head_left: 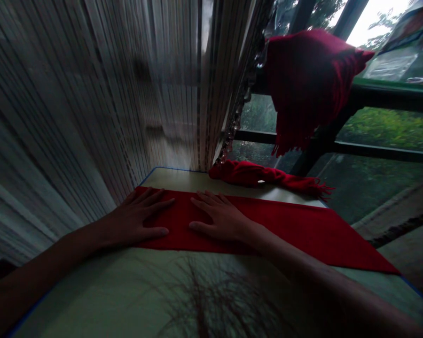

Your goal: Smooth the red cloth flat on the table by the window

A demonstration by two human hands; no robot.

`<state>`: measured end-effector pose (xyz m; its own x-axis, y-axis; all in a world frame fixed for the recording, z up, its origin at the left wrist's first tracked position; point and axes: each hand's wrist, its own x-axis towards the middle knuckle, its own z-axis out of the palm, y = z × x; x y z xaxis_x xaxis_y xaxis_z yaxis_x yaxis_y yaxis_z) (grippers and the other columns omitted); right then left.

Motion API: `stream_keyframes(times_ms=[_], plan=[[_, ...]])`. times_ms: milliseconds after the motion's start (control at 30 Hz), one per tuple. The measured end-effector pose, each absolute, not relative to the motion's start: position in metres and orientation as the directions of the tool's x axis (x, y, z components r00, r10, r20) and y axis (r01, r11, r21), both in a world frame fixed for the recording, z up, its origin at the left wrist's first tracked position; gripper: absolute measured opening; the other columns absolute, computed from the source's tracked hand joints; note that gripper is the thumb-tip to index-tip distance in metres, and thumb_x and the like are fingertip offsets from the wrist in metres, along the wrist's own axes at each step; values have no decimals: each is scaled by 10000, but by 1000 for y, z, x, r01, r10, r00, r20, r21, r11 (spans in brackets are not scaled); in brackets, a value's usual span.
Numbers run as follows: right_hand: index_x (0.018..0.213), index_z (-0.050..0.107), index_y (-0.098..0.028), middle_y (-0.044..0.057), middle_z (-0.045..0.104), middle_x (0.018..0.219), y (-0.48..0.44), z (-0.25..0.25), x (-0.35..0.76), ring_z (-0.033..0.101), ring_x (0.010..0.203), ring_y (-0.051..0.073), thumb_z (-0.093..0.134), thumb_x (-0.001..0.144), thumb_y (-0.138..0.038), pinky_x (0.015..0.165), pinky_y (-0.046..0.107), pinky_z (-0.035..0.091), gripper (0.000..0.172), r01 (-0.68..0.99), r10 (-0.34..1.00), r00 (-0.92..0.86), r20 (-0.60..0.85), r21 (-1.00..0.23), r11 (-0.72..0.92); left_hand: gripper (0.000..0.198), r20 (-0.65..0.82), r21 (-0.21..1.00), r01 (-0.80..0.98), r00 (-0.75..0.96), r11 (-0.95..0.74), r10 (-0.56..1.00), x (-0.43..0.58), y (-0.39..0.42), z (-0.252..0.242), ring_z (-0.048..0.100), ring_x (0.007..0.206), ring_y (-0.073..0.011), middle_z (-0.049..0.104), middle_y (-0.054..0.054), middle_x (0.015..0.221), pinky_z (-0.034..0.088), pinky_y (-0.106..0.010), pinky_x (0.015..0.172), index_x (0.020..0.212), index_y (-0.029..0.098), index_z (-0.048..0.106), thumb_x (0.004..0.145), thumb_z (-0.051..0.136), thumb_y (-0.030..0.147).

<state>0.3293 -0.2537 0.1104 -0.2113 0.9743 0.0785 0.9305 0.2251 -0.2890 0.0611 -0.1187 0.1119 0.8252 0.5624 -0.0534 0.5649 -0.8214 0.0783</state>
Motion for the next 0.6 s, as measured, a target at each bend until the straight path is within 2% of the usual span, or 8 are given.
stream_keyframes(times_ms=[200,333,400,467,533,600], plan=[[1623,367,-206,117,268,1712,-298,106,383,188,1589,329,387,956,-813,1284,572,145,903,961,994,-88,63,-257,102,1038,-120,82,551,833,-830,541,63,-112,124,97,1593,-390,119,-45,1729,57,-643,1259,1650,405,189,810,576,878],[1628,358,-211,123,276,1707,-317,105,409,174,1589,332,384,963,-806,1286,584,123,893,968,998,-20,62,-250,35,1122,-166,67,522,846,-851,506,71,-103,138,200,1580,-373,199,-82,1724,209,-522,1264,1663,315,222,776,586,897],[1629,356,-213,126,279,1706,-321,104,415,166,1590,334,380,963,-807,1286,587,116,893,968,998,0,64,-251,16,1032,-129,55,558,826,-828,549,80,-100,143,361,1518,-369,357,-114,1670,310,-481,1222,1640,269,327,834,518,883],[1629,355,-218,124,296,1701,-321,102,417,172,1589,336,379,958,-813,1284,595,119,897,967,998,6,68,-255,12,867,-44,22,619,785,-785,618,93,-101,145,498,1414,-370,508,-132,1570,392,-494,1150,1586,247,444,940,385,822],[1629,354,-223,119,306,1699,-320,101,417,174,1589,336,381,954,-817,1284,597,118,900,966,997,2,75,-258,18,754,48,-12,653,757,-758,651,109,-104,145,539,1364,-374,569,-140,1509,419,-510,1107,1531,226,524,1010,303,724],[1627,361,-220,117,300,1701,-319,99,417,170,1589,340,381,951,-821,1284,597,115,904,966,996,-1,84,-259,23,681,108,-3,654,752,-756,650,129,-110,146,521,1379,-369,575,-139,1504,404,-501,1116,1488,205,570,1030,324,644]])
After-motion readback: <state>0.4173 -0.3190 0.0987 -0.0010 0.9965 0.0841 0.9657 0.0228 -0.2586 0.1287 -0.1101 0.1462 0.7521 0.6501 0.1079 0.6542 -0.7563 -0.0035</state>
